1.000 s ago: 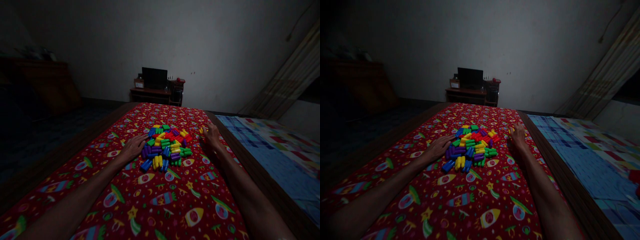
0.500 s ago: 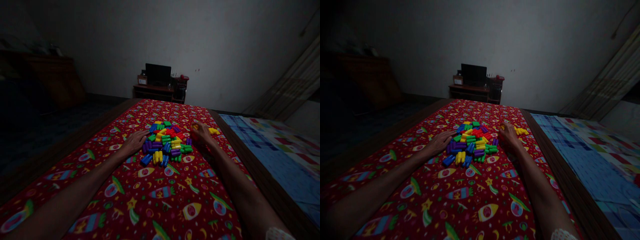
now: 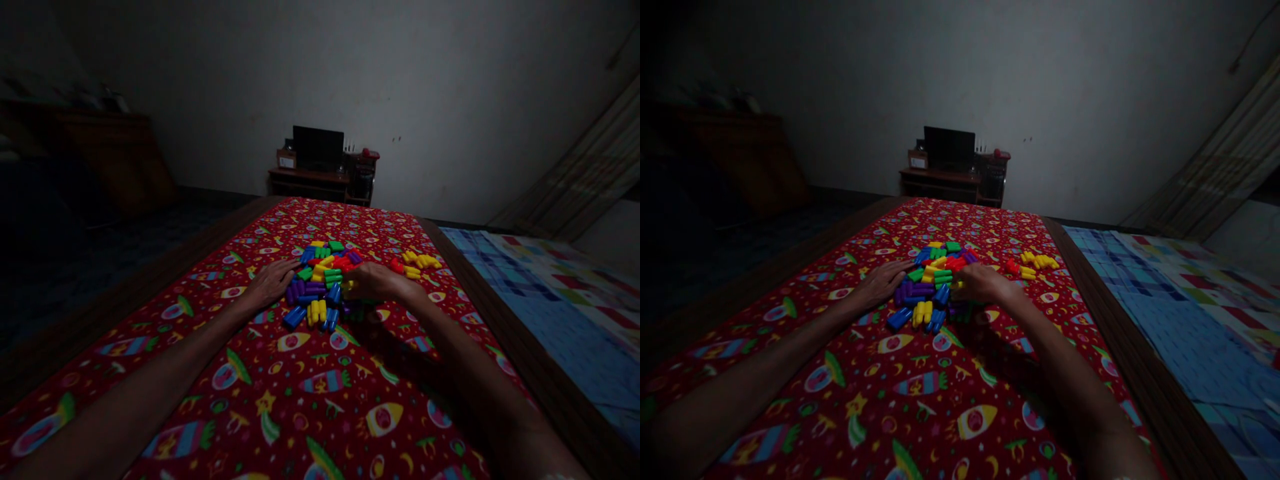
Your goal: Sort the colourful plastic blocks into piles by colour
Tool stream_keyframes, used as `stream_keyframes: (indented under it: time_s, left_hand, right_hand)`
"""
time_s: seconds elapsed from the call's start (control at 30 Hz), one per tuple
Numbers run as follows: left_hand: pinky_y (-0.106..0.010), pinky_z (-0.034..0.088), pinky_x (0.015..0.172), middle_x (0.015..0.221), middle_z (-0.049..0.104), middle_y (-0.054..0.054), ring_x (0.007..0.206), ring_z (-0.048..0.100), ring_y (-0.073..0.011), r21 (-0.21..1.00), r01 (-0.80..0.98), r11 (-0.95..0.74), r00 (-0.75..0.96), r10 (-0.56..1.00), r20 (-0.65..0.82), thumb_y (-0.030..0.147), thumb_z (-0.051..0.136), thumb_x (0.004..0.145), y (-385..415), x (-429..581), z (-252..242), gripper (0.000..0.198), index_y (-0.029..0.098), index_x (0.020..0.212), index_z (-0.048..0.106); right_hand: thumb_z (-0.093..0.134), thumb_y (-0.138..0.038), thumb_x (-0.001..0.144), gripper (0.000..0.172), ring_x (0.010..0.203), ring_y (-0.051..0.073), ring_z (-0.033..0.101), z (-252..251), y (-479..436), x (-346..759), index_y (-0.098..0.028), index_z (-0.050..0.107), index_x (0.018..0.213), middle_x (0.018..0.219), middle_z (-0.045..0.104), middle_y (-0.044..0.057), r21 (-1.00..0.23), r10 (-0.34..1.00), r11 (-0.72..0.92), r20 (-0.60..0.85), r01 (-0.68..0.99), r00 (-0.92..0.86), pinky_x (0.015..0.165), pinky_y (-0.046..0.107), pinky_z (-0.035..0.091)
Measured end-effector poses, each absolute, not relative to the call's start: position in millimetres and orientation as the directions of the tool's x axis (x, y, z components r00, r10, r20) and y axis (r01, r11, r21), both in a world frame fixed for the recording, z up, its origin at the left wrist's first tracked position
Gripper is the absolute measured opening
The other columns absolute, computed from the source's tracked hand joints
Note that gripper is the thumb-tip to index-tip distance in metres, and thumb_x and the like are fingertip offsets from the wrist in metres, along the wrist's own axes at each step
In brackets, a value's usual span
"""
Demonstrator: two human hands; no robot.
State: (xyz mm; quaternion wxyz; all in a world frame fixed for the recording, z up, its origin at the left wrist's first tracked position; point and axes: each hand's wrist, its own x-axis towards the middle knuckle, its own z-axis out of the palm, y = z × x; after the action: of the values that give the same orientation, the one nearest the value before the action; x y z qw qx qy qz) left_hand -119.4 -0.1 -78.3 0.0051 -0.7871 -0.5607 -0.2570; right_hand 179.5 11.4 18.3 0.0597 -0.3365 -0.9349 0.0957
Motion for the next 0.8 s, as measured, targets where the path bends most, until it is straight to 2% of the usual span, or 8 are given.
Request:
stream_keyframes:
  time_s: [0.1, 0.2, 0.3, 0.4, 0.53, 0.67, 0.73, 0.8]
  left_hand:
    - [-0.042, 0.036, 0.111, 0.135, 0.06, -0.007, 0.127, 0.05, -0.0223, 0.282, 0.883, -0.376, 0.245, 0.88, 0.407, 0.043, 0.025, 0.096, 0, -120, -78, 0.054, 0.018, 0.132, 0.057]
    - [-0.042, 0.037, 0.111, 0.134, 0.06, -0.006, 0.127, 0.05, -0.0221, 0.285, 0.884, -0.37, 0.242, 0.885, 0.397, 0.042, 0.026, 0.095, 1, -120, -78, 0.053, 0.02, 0.13, 0.059]
    - [-0.042, 0.036, 0.112, 0.135, 0.06, -0.008, 0.128, 0.05, -0.023, 0.287, 0.884, -0.369, 0.237, 0.883, 0.406, 0.042, 0.026, 0.095, 1, -120, -78, 0.055, 0.017, 0.13, 0.059]
    - [-0.042, 0.037, 0.111, 0.134, 0.06, -0.009, 0.127, 0.051, -0.0235, 0.281, 0.885, -0.372, 0.242, 0.882, 0.405, 0.042, 0.026, 0.095, 0, -120, -77, 0.054, 0.017, 0.13, 0.059]
    - [-0.044, 0.037, 0.11, 0.134, 0.06, -0.008, 0.126, 0.051, -0.0239, 0.284, 0.886, -0.367, 0.239, 0.885, 0.399, 0.041, 0.027, 0.094, 0, -120, -76, 0.053, 0.019, 0.131, 0.058]
    - [-0.044, 0.037, 0.111, 0.133, 0.06, -0.009, 0.126, 0.051, -0.0242, 0.294, 0.884, -0.365, 0.231, 0.885, 0.404, 0.041, 0.028, 0.094, 1, -120, -77, 0.053, 0.018, 0.13, 0.059]
    - [-0.044, 0.037, 0.111, 0.133, 0.06, -0.01, 0.126, 0.051, -0.0247, 0.295, 0.885, -0.359, 0.224, 0.886, 0.407, 0.042, 0.027, 0.094, 1, -120, -78, 0.054, 0.016, 0.129, 0.059]
    - [-0.044, 0.037, 0.11, 0.133, 0.06, -0.01, 0.125, 0.052, -0.0248, 0.293, 0.885, -0.361, 0.226, 0.885, 0.407, 0.041, 0.027, 0.094, 1, -120, -78, 0.053, 0.016, 0.13, 0.059]
  right_hand:
    - [0.062, -0.023, 0.083, 0.015, 0.066, 0.013, 0.056, 19, 4, 172, -0.015, 0.072, 0.091, 0.079, 0.068, 0.007, -0.119, 0.647, 0.76, 0.042, 0.639, -0.762, 0.059, 0.023, 0.034]
    - [0.057, -0.019, 0.085, 0.017, 0.064, 0.012, 0.053, 24, 21, 192, -0.013, 0.072, 0.089, 0.077, 0.068, 0.005, -0.167, 0.695, 0.719, 0.141, 0.675, -0.705, 0.057, 0.022, 0.032]
    - [0.054, -0.021, 0.086, 0.022, 0.069, 0.015, 0.057, 22, 47, 231, -0.011, 0.072, 0.093, 0.08, 0.07, 0.008, -0.188, 0.835, 0.515, 0.332, 0.837, -0.439, 0.06, 0.023, 0.035]
    - [0.052, -0.023, 0.086, 0.029, 0.082, 0.022, 0.064, 8, 67, 270, -0.011, 0.071, 0.104, 0.091, 0.072, 0.014, -0.198, 0.893, 0.257, 0.423, 0.946, -0.154, 0.069, 0.027, 0.043]
    - [0.049, -0.025, 0.089, 0.038, 0.098, 0.026, 0.065, -3, 75, 285, -0.01, 0.064, 0.121, 0.108, 0.07, 0.018, -0.208, 0.883, 0.171, 0.467, 0.963, -0.056, 0.083, 0.033, 0.046]
    - [0.05, -0.027, 0.091, 0.039, 0.097, 0.022, 0.065, -4, 70, 266, -0.017, 0.06, 0.127, 0.111, 0.07, 0.013, -0.133, 0.925, 0.284, 0.3, 0.95, -0.234, 0.081, 0.029, 0.046]
    - [0.052, -0.024, 0.089, 0.034, 0.096, 0.022, 0.065, -9, 65, 257, -0.017, 0.065, 0.119, 0.108, 0.07, 0.014, -0.053, 0.937, 0.33, 0.141, 0.942, -0.32, 0.077, 0.027, 0.045]
    - [0.051, -0.021, 0.089, 0.028, 0.095, 0.023, 0.065, -15, 62, 252, -0.015, 0.069, 0.109, 0.105, 0.07, 0.017, -0.007, 0.929, 0.363, 0.078, 0.932, -0.362, 0.076, 0.027, 0.045]
